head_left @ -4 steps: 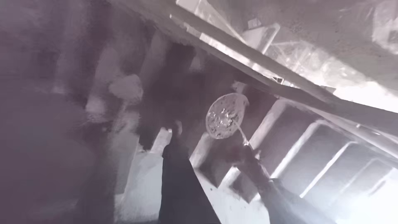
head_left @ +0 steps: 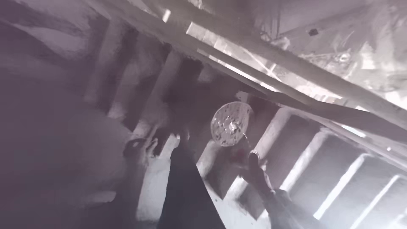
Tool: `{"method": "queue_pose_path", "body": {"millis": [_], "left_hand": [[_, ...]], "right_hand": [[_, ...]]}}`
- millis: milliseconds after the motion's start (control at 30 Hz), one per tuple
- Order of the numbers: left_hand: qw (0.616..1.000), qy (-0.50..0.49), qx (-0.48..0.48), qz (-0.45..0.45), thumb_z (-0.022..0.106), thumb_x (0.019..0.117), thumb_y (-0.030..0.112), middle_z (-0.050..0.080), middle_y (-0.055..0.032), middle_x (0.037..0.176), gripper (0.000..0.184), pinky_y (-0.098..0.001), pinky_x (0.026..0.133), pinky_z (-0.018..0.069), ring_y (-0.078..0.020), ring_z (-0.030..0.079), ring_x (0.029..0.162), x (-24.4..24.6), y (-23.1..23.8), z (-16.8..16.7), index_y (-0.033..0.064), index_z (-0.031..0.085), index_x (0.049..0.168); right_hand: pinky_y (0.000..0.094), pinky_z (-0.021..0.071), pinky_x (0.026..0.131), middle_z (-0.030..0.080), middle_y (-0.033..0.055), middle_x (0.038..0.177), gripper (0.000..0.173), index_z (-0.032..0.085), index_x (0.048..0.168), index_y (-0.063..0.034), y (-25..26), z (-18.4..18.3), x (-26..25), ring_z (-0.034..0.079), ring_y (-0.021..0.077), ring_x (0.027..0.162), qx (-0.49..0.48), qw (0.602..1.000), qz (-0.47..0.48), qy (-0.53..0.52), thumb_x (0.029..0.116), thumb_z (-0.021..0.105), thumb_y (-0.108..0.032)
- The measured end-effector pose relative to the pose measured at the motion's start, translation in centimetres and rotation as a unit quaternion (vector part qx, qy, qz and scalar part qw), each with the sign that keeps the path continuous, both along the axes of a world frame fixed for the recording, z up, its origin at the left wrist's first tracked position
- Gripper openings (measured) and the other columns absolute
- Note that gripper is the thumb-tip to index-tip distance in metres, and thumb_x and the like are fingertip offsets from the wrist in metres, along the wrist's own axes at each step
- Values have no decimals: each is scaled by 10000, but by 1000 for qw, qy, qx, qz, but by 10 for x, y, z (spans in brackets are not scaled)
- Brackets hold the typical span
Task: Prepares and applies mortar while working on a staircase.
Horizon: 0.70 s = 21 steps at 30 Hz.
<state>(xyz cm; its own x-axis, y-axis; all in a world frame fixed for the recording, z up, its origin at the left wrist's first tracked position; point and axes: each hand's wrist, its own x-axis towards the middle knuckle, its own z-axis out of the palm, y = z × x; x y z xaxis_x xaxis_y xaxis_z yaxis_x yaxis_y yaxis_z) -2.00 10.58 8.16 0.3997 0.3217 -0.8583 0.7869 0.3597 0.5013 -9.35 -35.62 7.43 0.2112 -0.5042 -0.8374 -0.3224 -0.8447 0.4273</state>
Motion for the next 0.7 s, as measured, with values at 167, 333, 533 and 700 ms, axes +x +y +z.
{"method": "queue_pose_path", "body": {"millis": [167, 333, 533, 700], "left_hand": [[990, 19, -106, 91, 570, 1036, 127, 665, -156, 1297, 367, -377, 949, 566, -236, 674, 1124, -87, -72, -15, 9, 555, 1384], [981, 108, -140, -77, 615, 1033, 162, 639, -212, 1213, 442, -423, 807, 611, -297, 707, 949, -95, -146, 25, 58, 482, 1442], [960, 98, -143, -219, 642, 958, -2, 680, -211, 1119, 588, -403, 790, 604, -267, 715, 896, -105, -230, 84, 48, 411, 1496], [916, 113, -114, -366, 695, 932, 4, 682, -198, 1110, 497, -377, 797, 585, -231, 689, 891, -112, -287, 105, -15, 518, 1395]], "right_hand": [[537, 569, 913, 749, 144, 1047, 429, 674, 1261, -59, -51, 81, -50, 723, 293, 980, 17, 958, -148, -244, 978, 678, -381], [486, 594, 868, 712, 230, 1094, 386, 602, 1316, 44, -127, 150, -77, 715, 298, 936, -5, 778, -448, -441, 1026, 652, -207], [532, 588, 870, 700, 254, 1099, 362, 655, 1230, 34, -267, 182, -117, 712, 356, 959, -97, 693, -489, -520, 997, 703, -238], [627, 473, 994, 672, 274, 1233, 437, 699, 1242, -28, -361, 140, -146, 632, 438, 1164, -218, 710, -493, -454, 993, 683, -388]]}}
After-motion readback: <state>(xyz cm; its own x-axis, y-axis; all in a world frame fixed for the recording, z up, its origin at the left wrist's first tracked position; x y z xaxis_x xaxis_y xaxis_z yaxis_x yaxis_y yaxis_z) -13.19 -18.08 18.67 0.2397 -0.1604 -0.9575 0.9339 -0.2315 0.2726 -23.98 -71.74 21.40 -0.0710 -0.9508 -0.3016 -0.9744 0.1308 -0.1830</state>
